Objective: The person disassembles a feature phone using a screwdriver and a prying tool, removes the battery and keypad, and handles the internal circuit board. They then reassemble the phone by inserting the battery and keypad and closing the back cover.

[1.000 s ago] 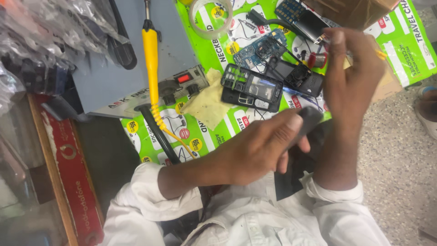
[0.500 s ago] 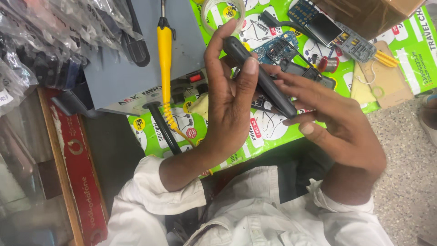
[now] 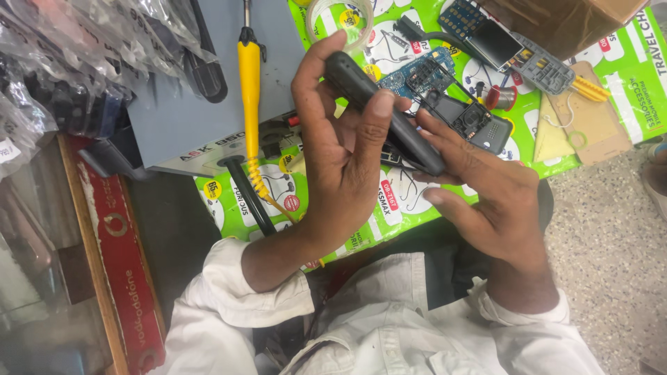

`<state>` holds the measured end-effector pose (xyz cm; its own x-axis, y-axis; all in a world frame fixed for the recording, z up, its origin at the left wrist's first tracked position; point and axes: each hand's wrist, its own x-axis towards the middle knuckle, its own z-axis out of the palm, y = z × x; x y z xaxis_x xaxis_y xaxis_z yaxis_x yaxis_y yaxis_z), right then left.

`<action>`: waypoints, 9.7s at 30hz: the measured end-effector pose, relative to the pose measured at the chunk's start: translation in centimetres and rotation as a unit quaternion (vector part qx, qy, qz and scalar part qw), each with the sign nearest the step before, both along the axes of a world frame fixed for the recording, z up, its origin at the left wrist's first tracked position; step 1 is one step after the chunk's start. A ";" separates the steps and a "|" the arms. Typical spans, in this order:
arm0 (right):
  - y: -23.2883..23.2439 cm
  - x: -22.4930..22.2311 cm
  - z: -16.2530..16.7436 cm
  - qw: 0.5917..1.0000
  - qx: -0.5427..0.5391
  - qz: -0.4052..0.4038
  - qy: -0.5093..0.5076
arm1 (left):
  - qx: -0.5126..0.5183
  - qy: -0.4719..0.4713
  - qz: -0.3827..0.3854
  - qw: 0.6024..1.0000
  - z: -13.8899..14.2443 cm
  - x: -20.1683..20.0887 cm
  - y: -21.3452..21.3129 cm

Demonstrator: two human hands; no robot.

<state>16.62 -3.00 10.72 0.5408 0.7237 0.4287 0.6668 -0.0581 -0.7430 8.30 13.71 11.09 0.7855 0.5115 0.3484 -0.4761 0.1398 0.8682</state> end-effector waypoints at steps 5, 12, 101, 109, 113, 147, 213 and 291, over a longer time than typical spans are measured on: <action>0.4 0.4 -0.8 0.949 0.117 -0.052 0.289 | -0.014 -0.007 -0.025 1.000 0.0 0.3 0.0; -0.1 1.0 -1.5 0.934 0.073 -0.015 0.348 | 0.146 0.028 0.010 0.989 0.2 0.1 0.4; -6.3 2.9 0.8 0.894 -0.402 0.194 -0.025 | 0.476 0.178 -0.168 0.845 0.2 -0.9 0.3; -4.7 4.2 0.5 0.941 -0.316 0.109 0.043 | 0.423 0.253 -0.339 0.801 -1.6 0.2 -0.3; -5.6 5.7 0.3 0.991 -0.134 -0.016 0.005 | 0.279 0.272 -0.304 0.869 -1.9 0.4 -0.2; -3.2 9.7 -5.0 0.981 -0.087 -0.176 0.006 | -0.195 -0.028 -0.071 0.978 -1.4 0.1 2.5; 4.0 9.0 -5.8 0.990 -0.001 0.010 0.142 | 0.660 0.313 -0.049 0.681 -2.3 0.9 1.4; -1.2 -1.2 -0.1 0.979 0.125 -0.151 0.057 | 0.381 0.022 -0.057 0.923 1.2 -1.0 0.5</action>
